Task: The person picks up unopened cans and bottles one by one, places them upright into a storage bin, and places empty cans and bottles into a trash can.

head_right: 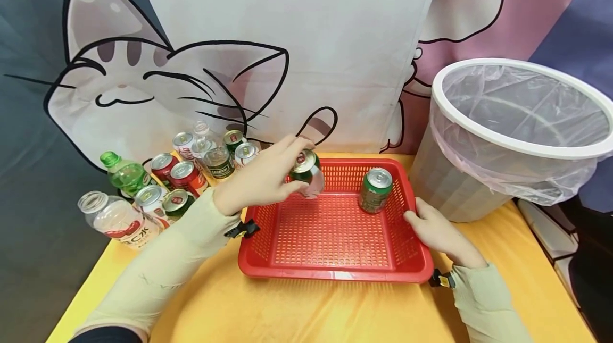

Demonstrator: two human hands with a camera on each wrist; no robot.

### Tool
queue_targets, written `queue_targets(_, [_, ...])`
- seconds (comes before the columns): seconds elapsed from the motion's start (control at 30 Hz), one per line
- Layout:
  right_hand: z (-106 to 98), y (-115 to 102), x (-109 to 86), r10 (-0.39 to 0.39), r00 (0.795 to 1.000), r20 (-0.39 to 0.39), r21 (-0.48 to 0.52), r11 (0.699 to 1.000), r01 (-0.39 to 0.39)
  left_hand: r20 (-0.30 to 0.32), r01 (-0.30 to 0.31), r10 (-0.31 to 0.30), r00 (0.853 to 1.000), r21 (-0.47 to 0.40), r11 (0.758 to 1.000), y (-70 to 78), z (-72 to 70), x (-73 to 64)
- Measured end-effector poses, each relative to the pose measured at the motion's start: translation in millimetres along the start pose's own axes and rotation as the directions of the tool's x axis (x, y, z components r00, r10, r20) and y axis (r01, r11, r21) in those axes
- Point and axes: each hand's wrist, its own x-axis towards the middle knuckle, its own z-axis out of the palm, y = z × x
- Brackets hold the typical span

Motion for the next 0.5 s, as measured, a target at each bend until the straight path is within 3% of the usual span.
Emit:
queue_targets(0.23, [1, -3, -0.5, -0.025, 1.0, -0.015, -0.006, 1.0, 0.025, 0.139, 0.013, -0.008, 0.99, -0.037, 0.999, 2.4, 18.9, 25.4])
queue_targets(0.5, [2, -2, -1.5, -0.034, 0.999, -0.018, -0.001, 0.999, 0.034, 0.243, 0.004, 0.002, 0.97, -0.026, 1.0, 4.2, 51.3, 49.4])
